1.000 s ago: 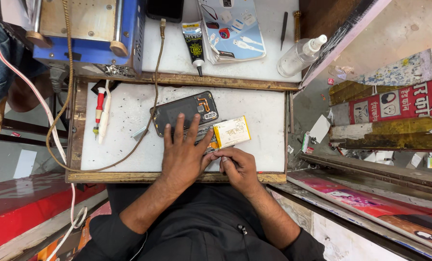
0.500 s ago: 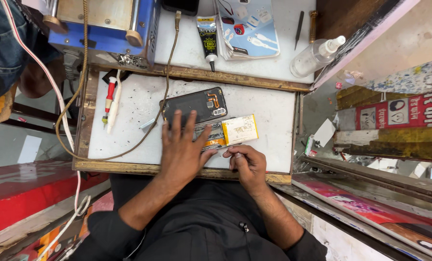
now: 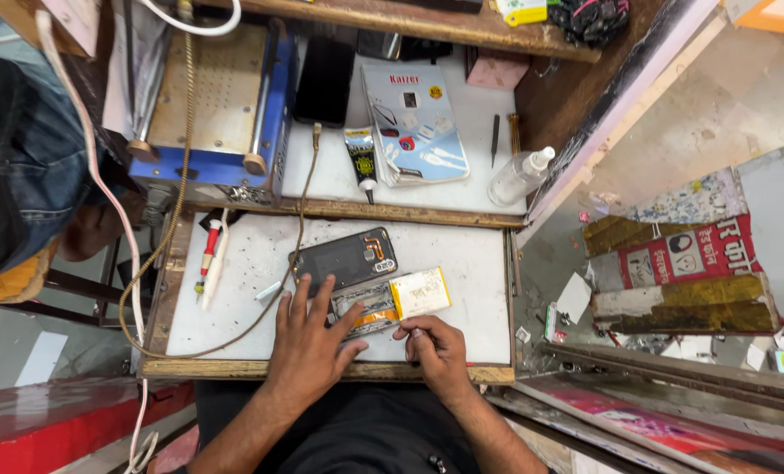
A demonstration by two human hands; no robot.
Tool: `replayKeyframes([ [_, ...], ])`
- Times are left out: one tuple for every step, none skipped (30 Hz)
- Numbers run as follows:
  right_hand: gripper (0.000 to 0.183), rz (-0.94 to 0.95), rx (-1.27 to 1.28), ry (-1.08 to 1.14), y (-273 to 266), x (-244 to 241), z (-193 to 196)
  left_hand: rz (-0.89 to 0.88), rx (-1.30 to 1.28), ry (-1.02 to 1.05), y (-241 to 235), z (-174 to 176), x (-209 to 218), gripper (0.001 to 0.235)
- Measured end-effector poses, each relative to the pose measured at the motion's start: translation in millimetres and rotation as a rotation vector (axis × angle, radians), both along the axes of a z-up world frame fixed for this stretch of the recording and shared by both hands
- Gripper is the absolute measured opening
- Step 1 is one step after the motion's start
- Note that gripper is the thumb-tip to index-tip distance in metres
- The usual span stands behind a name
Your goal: The person removes a battery from a disassembled mobile phone, then uses a small brush to clean the interior. They place the battery back into the phone and continue cleaning around the internal components. The person also wipes the back cover of the phone with a cloth before setting it aside.
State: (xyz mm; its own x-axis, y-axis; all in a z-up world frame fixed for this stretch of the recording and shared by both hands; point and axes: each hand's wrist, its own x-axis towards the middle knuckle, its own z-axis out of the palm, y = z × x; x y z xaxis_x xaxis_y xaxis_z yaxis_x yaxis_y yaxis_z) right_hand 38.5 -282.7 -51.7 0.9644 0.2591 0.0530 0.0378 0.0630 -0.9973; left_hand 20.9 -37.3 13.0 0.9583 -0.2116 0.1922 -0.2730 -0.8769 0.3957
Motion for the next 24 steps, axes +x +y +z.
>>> replayKeyframes([
  [0.022, 0.004, 0.000, -0.006, 0, 0, 0, -0.018, 0.014, 0.028, 0, 0, -3, 0.060],
  [0.022, 0.007, -0.001, -0.011, 0, 1, 0, -0.035, 0.028, 0.056, 1, 1, -5, 0.060],
  [0.022, 0.013, -0.003, -0.014, 0, 1, 0, -0.050, 0.040, 0.087, 0, 1, -6, 0.060],
  [0.022, 0.012, -0.008, -0.013, 0, 2, -1, -0.057, 0.037, 0.071, -2, 1, -5, 0.061],
  [0.022, 0.014, -0.013, -0.009, 0, 1, 0, -0.060, 0.033, 0.059, -5, 1, -5, 0.061],
  [0.023, 0.015, -0.019, -0.004, 0, 2, 0, -0.063, 0.029, 0.046, -9, 1, -3, 0.062],
  [0.022, 0.015, -0.016, -0.008, 0, 2, 0, -0.070, 0.015, 0.045, -13, 1, -1, 0.062],
  [0.022, 0.014, -0.014, -0.013, 0, 2, 0, -0.076, 0.001, 0.043, -18, 1, 2, 0.063],
  [0.022, 0.011, -0.012, -0.014, 0, 0, 0, -0.085, -0.014, 0.044, -22, 2, 4, 0.063],
  [0.022, 0.010, -0.021, -0.018, 0, 0, 1, -0.089, -0.001, 0.057, -26, 2, 5, 0.064],
  [0.022, 0.005, -0.030, -0.022, 0, -1, 1, -0.097, 0.011, 0.070, -29, 2, 8, 0.064],
  [0.022, 0.000, -0.039, -0.025, 0, 1, 2, -0.104, 0.024, 0.084, -29, 2, 13, 0.065],
  [0.022, -0.007, -0.043, -0.023, 0, 0, 2, -0.098, 0.033, 0.074, -29, 2, 12, 0.064],
  [0.023, -0.013, -0.046, -0.022, 0, 2, 1, -0.091, 0.043, 0.064, -27, 1, 13, 0.064],
  [0.023, -0.023, -0.052, -0.007, -1, -2, 0, -0.087, 0.050, 0.066, -25, 0, 9, 0.063],
  [0.023, -0.021, -0.051, -0.014, -2, -1, -1, -0.071, 0.061, 0.087, -21, -2, 7, 0.062],
  [0.023, -0.024, -0.051, -0.014, -2, -2, -3, -0.059, 0.073, 0.114, -16, -4, 4, 0.060],
  [0.023, -0.027, -0.050, -0.014, -3, -1, -5, -0.048, 0.085, 0.140, -11, -7, 0, 0.059],
  [0.022, -0.033, -0.049, -0.007, -4, -2, -8, -0.036, 0.089, 0.117, -6, -9, -5, 0.060],
  [0.022, -0.039, -0.049, 0.000, -5, -3, -9, -0.025, 0.093, 0.094, -2, -11, -10, 0.061],
  [0.022, -0.042, -0.045, -0.001, -5, -3, -10, -0.008, 0.100, 0.062, 0, -12, -13, 0.062],
  [0.021, -0.037, -0.038, -0.001, -5, -5, -9, -0.006, 0.096, 0.086, 0, -12, -16, 0.062],
  [0.020, -0.029, -0.030, -0.012, -5, -3, -8, 0.000, 0.093, 0.099, -1, -12, -16, 0.062],
  [0.019, -0.020, -0.022, -0.024, -5, -4, -6, 0.006, 0.091, 0.111, -2, -10, -16, 0.062],
])
